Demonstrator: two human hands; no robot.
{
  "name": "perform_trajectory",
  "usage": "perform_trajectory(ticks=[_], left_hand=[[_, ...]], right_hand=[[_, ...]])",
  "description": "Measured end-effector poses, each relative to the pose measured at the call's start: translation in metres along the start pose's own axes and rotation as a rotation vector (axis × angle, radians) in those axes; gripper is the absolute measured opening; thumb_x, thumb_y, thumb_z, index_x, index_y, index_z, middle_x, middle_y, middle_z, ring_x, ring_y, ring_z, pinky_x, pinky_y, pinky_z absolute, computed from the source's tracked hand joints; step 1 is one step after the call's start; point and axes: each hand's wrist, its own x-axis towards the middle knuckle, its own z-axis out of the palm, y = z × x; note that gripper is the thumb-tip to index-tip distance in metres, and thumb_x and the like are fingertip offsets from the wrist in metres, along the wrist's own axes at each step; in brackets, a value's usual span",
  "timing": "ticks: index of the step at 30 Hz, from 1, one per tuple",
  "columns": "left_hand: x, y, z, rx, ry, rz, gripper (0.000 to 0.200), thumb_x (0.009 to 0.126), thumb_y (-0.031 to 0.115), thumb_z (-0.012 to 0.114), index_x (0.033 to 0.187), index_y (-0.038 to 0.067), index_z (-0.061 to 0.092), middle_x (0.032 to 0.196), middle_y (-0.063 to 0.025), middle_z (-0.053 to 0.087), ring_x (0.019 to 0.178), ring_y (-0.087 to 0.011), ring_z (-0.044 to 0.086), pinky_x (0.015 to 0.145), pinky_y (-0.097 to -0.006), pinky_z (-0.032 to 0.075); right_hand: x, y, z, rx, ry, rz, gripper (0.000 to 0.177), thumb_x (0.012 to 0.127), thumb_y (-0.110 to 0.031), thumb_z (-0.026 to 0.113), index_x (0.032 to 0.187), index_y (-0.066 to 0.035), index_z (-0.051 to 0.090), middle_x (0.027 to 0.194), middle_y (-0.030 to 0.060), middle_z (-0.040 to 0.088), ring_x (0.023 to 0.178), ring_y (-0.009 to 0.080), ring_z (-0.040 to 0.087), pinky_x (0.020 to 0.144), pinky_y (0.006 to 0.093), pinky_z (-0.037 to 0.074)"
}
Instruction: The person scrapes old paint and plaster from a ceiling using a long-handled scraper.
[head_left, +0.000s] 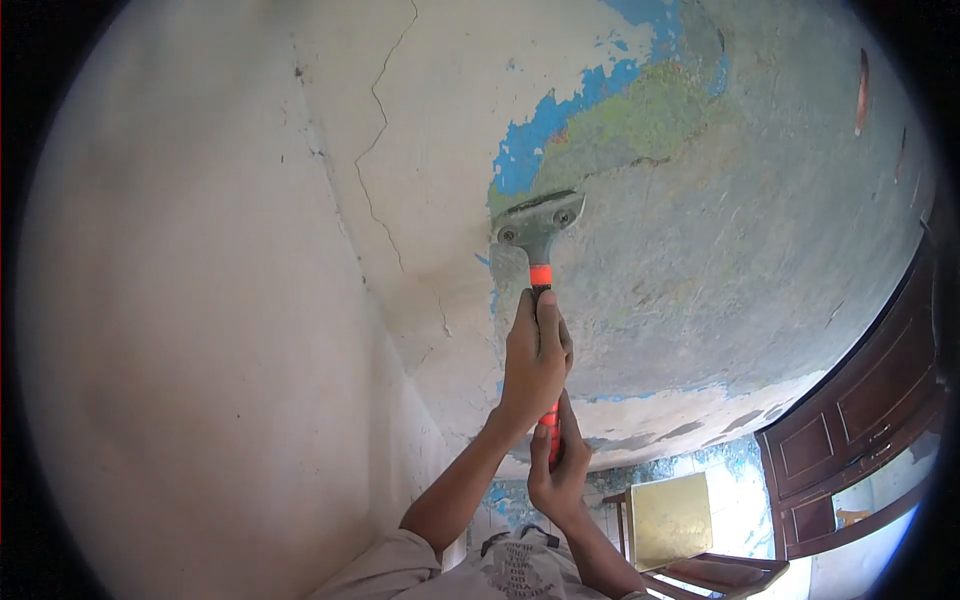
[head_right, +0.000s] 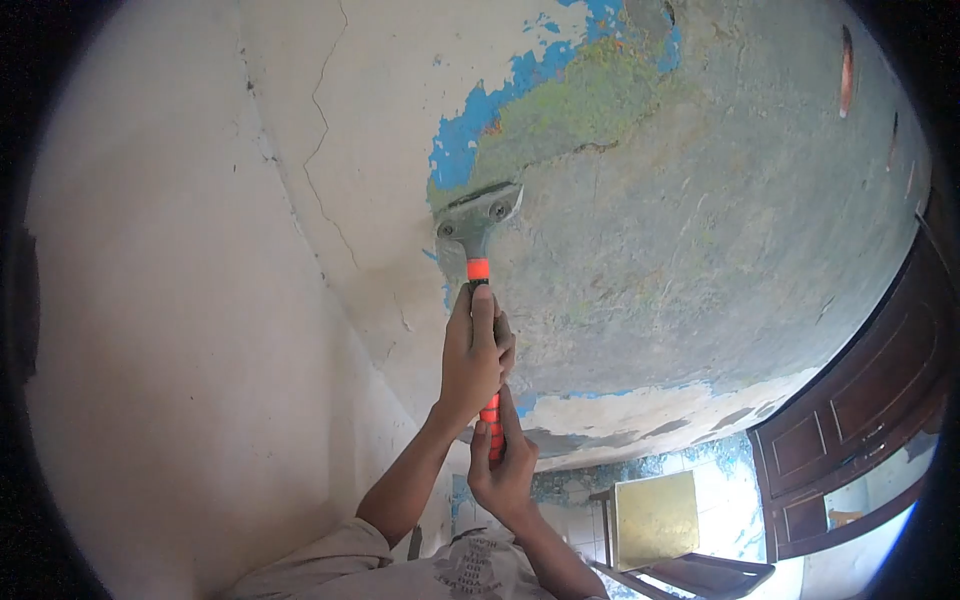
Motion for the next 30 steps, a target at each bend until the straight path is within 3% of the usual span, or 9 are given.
perform_trajectory(ticks=[5, 8, 14, 20, 26, 30], left_hand=[[0.003, 0.021, 0.003, -0.022, -0.046, -0.002, 0.037, 0.109, 0.045, 0.038, 0.092, 0.012, 0.04, 0.059, 0.0036, 0.035, 0.04, -0.0059, 0.034, 0.034, -0.0239, 0.027], [-0.003, 0.004, 0.001, 0.034, -0.003, 0.002, 0.038, 0.109, 0.045, 0.038, 0.092, 0.012, 0.039, 0.058, 0.0039, 0.034, 0.039, -0.0061, 0.033, 0.034, -0.024, 0.027], [0.006, 0.025, 0.003, -0.033, -0.056, 0.002, 0.037, 0.109, 0.045, 0.039, 0.091, 0.012, 0.04, 0.06, 0.0042, 0.033, 0.04, -0.0062, 0.034, 0.035, -0.0241, 0.028], [-0.002, -0.005, -0.003, -0.034, -0.013, -0.021, 0.037, 0.109, 0.045, 0.038, 0.091, 0.013, 0.039, 0.06, 0.0047, 0.035, 0.04, -0.0063, 0.034, 0.034, -0.0238, 0.026], [0.003, 0.022, -0.001, -0.024, -0.041, -0.02, 0.037, 0.109, 0.044, 0.038, 0.092, 0.012, 0.04, 0.06, 0.0037, 0.036, 0.039, -0.0064, 0.034, 0.033, -0.0237, 0.025], [0.0, 0.004, -0.003, 0.005, -0.022, 0.014, 0.037, 0.109, 0.045, 0.038, 0.092, 0.012, 0.04, 0.059, 0.0035, 0.036, 0.039, -0.0065, 0.035, 0.033, -0.0239, 0.025]], right_hand=[[0.006, -0.016, -0.005, -0.001, -0.017, 0.035, 0.053, 0.099, -0.006, 0.052, 0.148, 0.01, 0.039, 0.088, 0.0216, 0.072, 0.059, 0.0144, 0.065, 0.055, 0.0299, 0.05], [-0.004, 0.001, 0.001, -0.014, 0.033, -0.066, 0.053, 0.1, -0.007, 0.052, 0.149, 0.01, 0.039, 0.08, 0.0187, 0.071, 0.058, 0.0137, 0.065, 0.054, 0.0295, 0.049], [0.01, -0.021, -0.005, -0.006, -0.021, 0.021, 0.054, 0.1, -0.007, 0.052, 0.149, 0.01, 0.038, 0.08, 0.0194, 0.072, 0.058, 0.013, 0.064, 0.053, 0.0287, 0.049], [-0.005, 0.004, 0.0, -0.043, 0.011, -0.04, 0.053, 0.1, -0.006, 0.052, 0.148, 0.01, 0.039, 0.077, 0.0186, 0.07, 0.057, 0.013, 0.064, 0.053, 0.0293, 0.049], [0.005, -0.017, 0.002, 0.046, -0.002, 0.025, 0.053, 0.099, -0.006, 0.052, 0.148, 0.011, 0.039, 0.076, 0.0185, 0.07, 0.056, 0.0133, 0.063, 0.053, 0.029, 0.049], [0.0, -0.007, -0.001, -0.059, -0.022, -0.007, 0.053, 0.099, -0.005, 0.052, 0.148, 0.011, 0.039, 0.075, 0.0182, 0.068, 0.056, 0.0135, 0.063, 0.053, 0.0295, 0.049]])
